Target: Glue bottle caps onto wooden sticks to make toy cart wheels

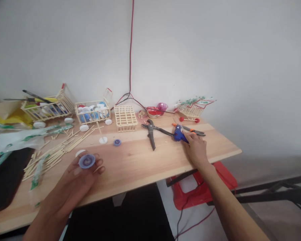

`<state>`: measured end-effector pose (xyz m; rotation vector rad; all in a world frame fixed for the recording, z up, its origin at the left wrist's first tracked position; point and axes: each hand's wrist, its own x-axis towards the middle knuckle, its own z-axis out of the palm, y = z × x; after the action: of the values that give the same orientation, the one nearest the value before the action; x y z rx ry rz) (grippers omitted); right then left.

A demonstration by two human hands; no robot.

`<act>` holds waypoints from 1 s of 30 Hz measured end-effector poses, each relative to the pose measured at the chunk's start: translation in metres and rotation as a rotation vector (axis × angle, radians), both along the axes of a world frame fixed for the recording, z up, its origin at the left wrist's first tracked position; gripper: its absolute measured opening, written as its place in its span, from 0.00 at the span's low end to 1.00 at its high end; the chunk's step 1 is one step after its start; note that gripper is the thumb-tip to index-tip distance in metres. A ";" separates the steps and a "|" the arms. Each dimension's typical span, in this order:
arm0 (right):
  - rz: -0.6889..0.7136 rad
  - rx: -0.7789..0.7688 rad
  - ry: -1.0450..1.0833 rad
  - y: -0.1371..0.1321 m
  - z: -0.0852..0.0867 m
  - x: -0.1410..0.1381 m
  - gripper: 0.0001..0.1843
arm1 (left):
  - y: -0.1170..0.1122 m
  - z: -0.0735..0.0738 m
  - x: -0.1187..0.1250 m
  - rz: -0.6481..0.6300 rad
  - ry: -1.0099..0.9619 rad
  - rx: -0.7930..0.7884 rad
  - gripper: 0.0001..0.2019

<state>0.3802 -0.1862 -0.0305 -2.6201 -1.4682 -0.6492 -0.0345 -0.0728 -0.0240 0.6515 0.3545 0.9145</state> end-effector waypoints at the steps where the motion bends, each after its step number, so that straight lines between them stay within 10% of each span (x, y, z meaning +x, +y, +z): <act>1: -0.003 -0.020 0.004 -0.001 0.001 -0.001 0.26 | 0.000 0.000 0.000 -0.006 0.001 0.001 0.16; 11: 0.042 0.081 0.103 -0.007 0.029 -0.016 0.33 | -0.006 0.003 -0.003 -0.026 -0.094 -0.023 0.15; 19: 0.575 0.450 0.131 0.048 0.085 -0.144 0.13 | -0.018 -0.004 -0.027 0.015 -0.168 -0.036 0.13; 25: 1.014 0.163 0.362 0.103 0.063 -0.231 0.11 | -0.027 -0.006 -0.035 -0.002 -0.183 -0.003 0.14; 30: 1.007 -0.074 0.451 0.138 0.050 -0.280 0.14 | -0.030 -0.003 -0.036 -0.043 -0.160 0.067 0.16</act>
<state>0.1003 -0.0481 0.0197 -1.5171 -2.2723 0.1008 -0.0702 -0.1023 -0.0270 0.6402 0.1674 0.9337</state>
